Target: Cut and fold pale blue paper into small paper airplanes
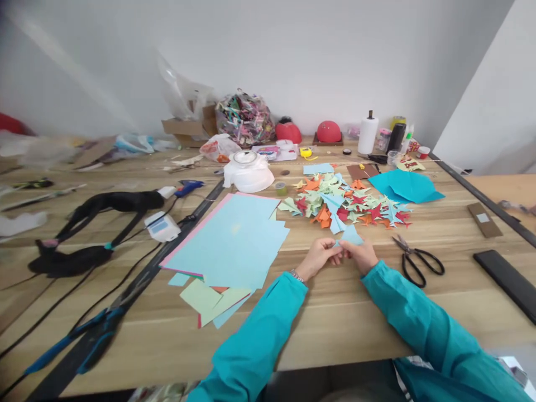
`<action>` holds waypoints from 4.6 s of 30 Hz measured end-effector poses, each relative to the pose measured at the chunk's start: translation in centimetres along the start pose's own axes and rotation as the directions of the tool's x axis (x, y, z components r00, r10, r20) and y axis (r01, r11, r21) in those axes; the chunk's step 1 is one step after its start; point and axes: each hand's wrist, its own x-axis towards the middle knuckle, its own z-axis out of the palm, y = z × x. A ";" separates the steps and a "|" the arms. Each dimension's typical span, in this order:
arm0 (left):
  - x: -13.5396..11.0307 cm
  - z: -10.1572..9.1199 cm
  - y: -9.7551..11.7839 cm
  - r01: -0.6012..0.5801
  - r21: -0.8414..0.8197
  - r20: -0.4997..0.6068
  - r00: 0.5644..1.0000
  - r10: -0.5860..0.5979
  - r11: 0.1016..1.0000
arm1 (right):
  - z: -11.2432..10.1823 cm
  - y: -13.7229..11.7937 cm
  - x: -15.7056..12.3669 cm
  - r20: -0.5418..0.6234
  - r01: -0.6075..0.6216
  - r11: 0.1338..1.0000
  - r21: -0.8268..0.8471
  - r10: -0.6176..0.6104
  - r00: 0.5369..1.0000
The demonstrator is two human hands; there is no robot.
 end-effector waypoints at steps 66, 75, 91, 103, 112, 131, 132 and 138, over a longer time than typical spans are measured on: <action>-0.2 -0.5 0.6 -0.102 -0.152 -0.148 0.986 0.080 0.983 | 0.9 -1.3 0.2 -0.265 0.047 0.975 0.215 0.012 0.964; -0.1 -0.6 0.6 -0.104 -0.256 -0.158 0.985 0.065 0.961 | 1.0 -1.4 0.0 -0.290 0.066 0.980 0.186 -0.010 0.957; -0.3 -0.7 0.4 -0.099 -0.130 -0.096 0.992 0.087 0.987 | 1.0 -1.2 0.1 -0.295 0.071 0.987 0.142 -0.026 0.955; -0.4 -0.6 0.8 -0.109 -0.156 -0.101 0.990 0.094 0.982 | 0.9 -1.3 0.2 -0.245 0.056 0.970 0.238 0.004 0.969; -0.6 -0.6 1.0 -0.110 -0.143 -0.097 0.991 0.096 0.984 | 0.8 -0.6 -0.1 -0.205 0.101 0.990 0.095 -0.079 0.976; -0.8 -0.4 1.2 -0.095 -0.093 0.011 0.995 0.097 0.991 | 0.9 -0.2 -1.0 0.001 0.109 0.993 -0.046 -0.109 0.994; -0.9 -0.4 1.2 -0.103 -0.099 0.001 0.995 0.104 0.990 | 1.0 -0.3 -1.0 -0.004 0.101 0.994 -0.034 -0.101 0.995; -0.7 -0.4 1.1 -0.091 -0.129 0.008 0.996 0.092 0.988 | 1.6 -0.7 -0.9 -0.059 0.095 0.991 0.097 -0.090 0.994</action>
